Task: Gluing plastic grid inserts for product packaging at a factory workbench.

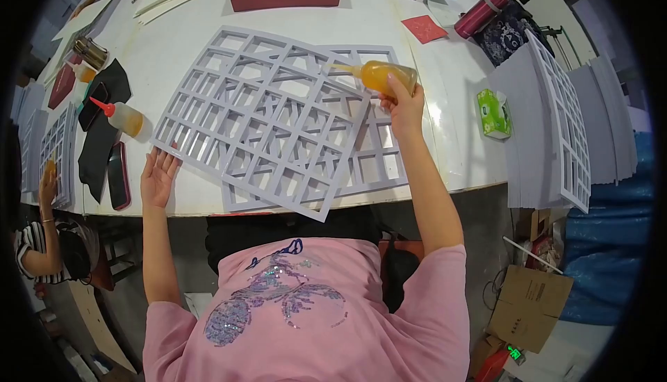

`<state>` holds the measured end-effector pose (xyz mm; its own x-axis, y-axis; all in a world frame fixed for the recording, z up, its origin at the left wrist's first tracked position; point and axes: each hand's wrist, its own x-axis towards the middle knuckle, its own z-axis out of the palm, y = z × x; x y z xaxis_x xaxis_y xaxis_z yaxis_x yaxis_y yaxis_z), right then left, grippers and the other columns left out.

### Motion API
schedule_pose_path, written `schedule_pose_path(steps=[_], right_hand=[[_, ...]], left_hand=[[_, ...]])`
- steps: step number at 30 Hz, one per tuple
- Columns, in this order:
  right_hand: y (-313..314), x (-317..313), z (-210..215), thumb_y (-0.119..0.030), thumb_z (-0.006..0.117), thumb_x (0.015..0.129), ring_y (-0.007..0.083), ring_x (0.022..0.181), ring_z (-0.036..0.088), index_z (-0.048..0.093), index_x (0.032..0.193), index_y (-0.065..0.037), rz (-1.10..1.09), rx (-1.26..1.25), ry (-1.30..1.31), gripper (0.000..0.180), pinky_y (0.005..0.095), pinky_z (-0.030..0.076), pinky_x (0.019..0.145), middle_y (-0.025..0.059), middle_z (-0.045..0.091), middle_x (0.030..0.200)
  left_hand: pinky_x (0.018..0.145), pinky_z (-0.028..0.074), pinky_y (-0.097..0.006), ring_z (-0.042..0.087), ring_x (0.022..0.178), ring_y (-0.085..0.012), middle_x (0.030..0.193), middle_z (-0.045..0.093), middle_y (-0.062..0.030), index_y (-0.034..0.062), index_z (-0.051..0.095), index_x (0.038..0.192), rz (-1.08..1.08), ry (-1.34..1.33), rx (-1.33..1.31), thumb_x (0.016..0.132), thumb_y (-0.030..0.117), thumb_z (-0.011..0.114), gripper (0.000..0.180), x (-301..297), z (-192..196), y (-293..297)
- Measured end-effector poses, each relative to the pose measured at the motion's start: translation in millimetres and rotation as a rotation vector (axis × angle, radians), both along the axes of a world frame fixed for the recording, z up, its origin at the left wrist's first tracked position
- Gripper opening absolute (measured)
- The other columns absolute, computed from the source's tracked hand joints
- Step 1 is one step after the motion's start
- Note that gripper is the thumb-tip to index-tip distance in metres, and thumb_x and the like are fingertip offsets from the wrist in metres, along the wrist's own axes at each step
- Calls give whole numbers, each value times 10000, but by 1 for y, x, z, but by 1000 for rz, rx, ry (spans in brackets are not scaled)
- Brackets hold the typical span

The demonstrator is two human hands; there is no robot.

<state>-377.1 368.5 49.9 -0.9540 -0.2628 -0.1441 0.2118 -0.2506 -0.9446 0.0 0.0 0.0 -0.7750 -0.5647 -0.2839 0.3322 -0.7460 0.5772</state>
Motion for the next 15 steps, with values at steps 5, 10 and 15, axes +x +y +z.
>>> schedule_pose_path(steps=[5,10,15], right_hand=[[-3,-16,4,-172,744,733,175,592,580,338,1121,25,-55,57,51,595,232,459,482,146,555,894],[9,14,4,-139,698,765,144,570,550,444,1038,1,95,92,51,398,226,447,490,112,573,838],[28,91,12,-101,674,768,153,585,572,461,1062,-23,239,155,-17,371,230,436,437,94,583,855]], left_hand=[[1087,284,-447,291,1321,-314,1418,280,-206,3,218,1390,45,77,31,975,246,373,505,0,-4,5],[1082,302,-432,312,1310,-316,1401,307,-213,-8,224,1384,25,68,25,975,236,370,498,3,-6,1],[1081,305,-429,306,1313,-317,1408,296,-216,-11,235,1380,12,62,30,977,214,359,478,2,-2,-1]])
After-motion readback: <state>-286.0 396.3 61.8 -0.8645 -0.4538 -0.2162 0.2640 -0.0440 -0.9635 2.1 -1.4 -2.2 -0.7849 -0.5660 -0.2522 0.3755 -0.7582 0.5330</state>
